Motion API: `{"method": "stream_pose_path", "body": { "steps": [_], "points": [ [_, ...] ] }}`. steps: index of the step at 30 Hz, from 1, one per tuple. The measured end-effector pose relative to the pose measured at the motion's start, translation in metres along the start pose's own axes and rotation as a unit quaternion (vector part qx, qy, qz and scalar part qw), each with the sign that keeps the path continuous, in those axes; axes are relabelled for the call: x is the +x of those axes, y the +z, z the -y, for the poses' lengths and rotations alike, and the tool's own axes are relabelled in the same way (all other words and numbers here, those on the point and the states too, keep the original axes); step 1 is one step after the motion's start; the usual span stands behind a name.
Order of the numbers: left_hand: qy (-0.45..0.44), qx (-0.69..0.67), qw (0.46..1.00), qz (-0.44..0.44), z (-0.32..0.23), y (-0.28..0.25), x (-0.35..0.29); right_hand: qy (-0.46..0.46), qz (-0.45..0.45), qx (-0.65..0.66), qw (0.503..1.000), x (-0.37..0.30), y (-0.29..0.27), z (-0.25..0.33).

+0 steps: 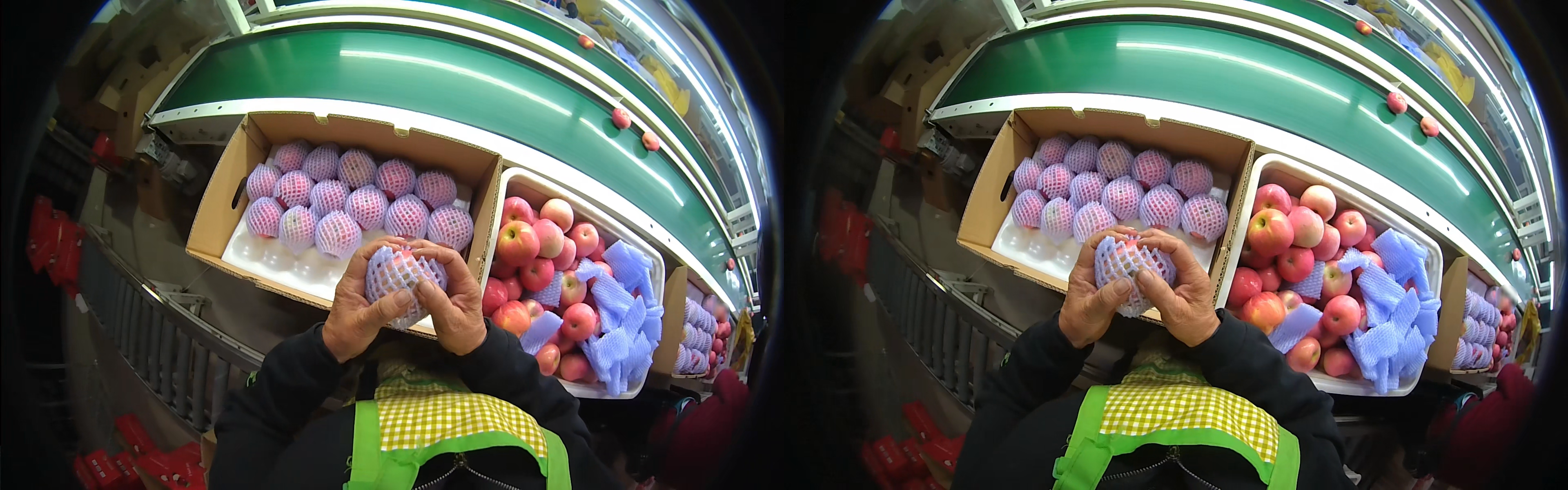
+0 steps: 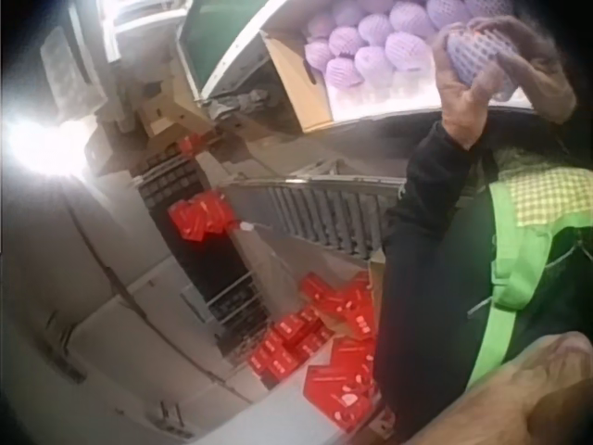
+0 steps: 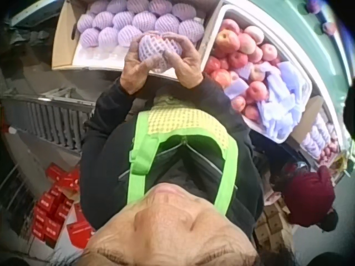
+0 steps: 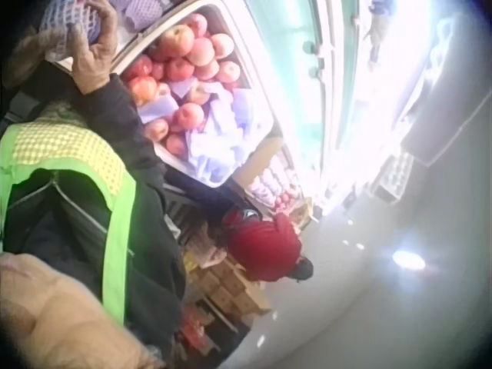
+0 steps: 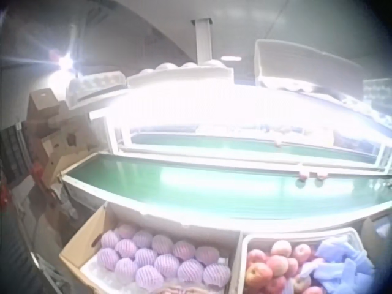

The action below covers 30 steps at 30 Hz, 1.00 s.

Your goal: The person wraps individual apples in foam nets and places them into a cardboard box with a foam insert. They repeatedly pick apples from a bin, wrap them, and arrange them in the box.

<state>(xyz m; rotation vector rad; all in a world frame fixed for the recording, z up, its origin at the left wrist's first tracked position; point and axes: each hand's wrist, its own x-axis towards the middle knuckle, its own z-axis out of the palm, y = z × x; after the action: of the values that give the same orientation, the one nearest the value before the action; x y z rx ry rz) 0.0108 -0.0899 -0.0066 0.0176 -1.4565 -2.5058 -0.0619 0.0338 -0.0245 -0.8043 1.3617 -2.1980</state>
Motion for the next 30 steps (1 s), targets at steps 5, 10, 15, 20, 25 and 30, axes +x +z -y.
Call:
{"method": "stream_pose_path", "body": {
  "steps": [5,10,15,20,25,30],
  "points": [
    [-0.046,-0.1,0.992,-0.067,0.015,0.0,-0.001,0.021,-0.059,0.005,0.998,-0.002,0.006,-0.007],
    [-0.065,-0.087,0.99,-0.09,0.016,0.006,-0.001,0.083,-0.105,0.082,0.988,-0.001,0.004,-0.011],
    [-0.157,-0.02,0.987,-0.024,0.005,-0.023,0.011,0.093,-0.078,-0.071,0.99,0.006,0.001,-0.01],
    [-0.149,-0.023,0.985,-0.085,0.001,-0.042,0.029,0.124,0.027,-0.2,0.971,0.035,-0.009,-0.023],
    [-0.152,-0.077,0.978,-0.118,0.021,-0.059,0.036,0.331,-0.069,0.034,0.94,0.065,-0.011,-0.015],
    [-0.221,-0.012,0.959,-0.175,0.029,-0.065,0.032,0.329,-0.06,-0.055,0.941,0.082,-0.021,-0.048]
  ]
}}
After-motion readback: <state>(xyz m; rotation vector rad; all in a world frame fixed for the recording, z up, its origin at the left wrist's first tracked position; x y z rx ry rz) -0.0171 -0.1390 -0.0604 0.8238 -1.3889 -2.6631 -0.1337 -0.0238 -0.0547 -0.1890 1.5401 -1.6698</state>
